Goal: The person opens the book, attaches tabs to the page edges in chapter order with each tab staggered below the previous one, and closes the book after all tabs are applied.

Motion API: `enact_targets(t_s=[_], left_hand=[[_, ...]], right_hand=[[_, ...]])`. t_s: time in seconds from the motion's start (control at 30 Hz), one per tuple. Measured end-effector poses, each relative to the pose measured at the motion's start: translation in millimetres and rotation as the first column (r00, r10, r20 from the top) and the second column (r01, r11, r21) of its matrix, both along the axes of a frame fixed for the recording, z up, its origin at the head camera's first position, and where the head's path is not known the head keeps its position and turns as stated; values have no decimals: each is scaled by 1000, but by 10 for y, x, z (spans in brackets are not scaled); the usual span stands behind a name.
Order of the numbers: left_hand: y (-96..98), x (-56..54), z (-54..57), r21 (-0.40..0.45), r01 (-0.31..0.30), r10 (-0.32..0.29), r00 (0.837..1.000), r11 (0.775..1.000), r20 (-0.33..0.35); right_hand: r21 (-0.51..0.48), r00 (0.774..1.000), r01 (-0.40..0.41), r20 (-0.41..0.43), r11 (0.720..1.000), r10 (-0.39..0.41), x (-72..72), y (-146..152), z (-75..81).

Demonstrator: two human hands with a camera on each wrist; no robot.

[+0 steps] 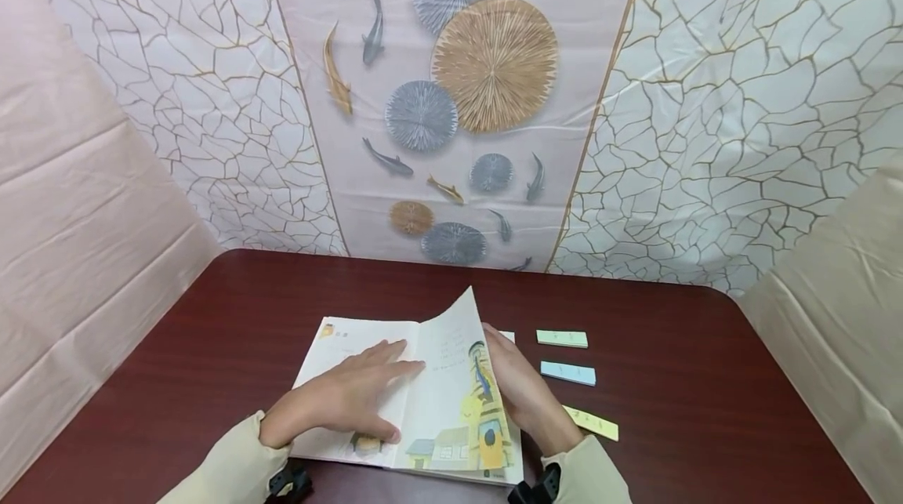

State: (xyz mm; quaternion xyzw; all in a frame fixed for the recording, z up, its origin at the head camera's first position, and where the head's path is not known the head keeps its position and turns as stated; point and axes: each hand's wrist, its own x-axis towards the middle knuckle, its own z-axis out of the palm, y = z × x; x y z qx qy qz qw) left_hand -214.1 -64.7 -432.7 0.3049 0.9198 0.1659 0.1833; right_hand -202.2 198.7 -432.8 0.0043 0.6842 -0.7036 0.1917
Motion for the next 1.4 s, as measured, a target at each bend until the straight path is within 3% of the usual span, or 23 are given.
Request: enact_targets(t_s=[0.07, 0.13, 0.2, 0.27, 0.37, 0.5, 0.63, 0.8, 1.03, 1.13, 1.2, 1.4], left_hand=[[-1, -23, 42, 98, -34, 35, 999, 995, -7], [-13, -59, 114, 247, -91, 88, 996, 965, 21], [-41, -109, 197, 429, -154, 122, 987, 890, 100], [-91, -152, 279, 568, -237, 136, 967, 788, 214], [-182, -188, 365, 653, -343, 101, 920, 675, 378], [-246, -190, 447, 679, -415, 16, 860, 606, 511], [-272, -192, 494, 680, -463, -16, 820, 569, 572], [-337, -229, 497, 683, -469, -24, 815, 560, 579], [-427, -321, 362, 700, -484, -44, 806, 525, 590], [-477, -372, 327, 690, -493, -16, 808, 529, 589], [-528, -403, 324, 672, -487, 12, 814, 557, 580], [-726, -477, 334, 579, -416, 117, 868, 701, 482]], right_hand=[[49, 999, -12, -52, 999, 15, 22, -47, 52], [133, 992, -6, -125, 991, 23, 63, -107, 102], [220, 980, 1, -195, 976, 43, 102, -178, 136], [301, 961, 1, -262, 954, 82, 140, -262, 150], [393, 928, -27, -332, 919, 169, 190, -371, 131], [462, 881, -112, -363, 880, 303, 266, -462, 92], [527, 825, -195, -369, 827, 429, 327, -515, 53], [606, 772, -215, -375, 766, 513, 391, -540, 22], [680, 750, -236, -327, 694, 575, 441, -525, 2], [710, 740, -232, -315, 665, 595, 444, -506, -8], [734, 727, -229, -307, 639, 614, 444, -495, -14], [822, 672, -266, -216, 503, 709, 442, -491, -23]])
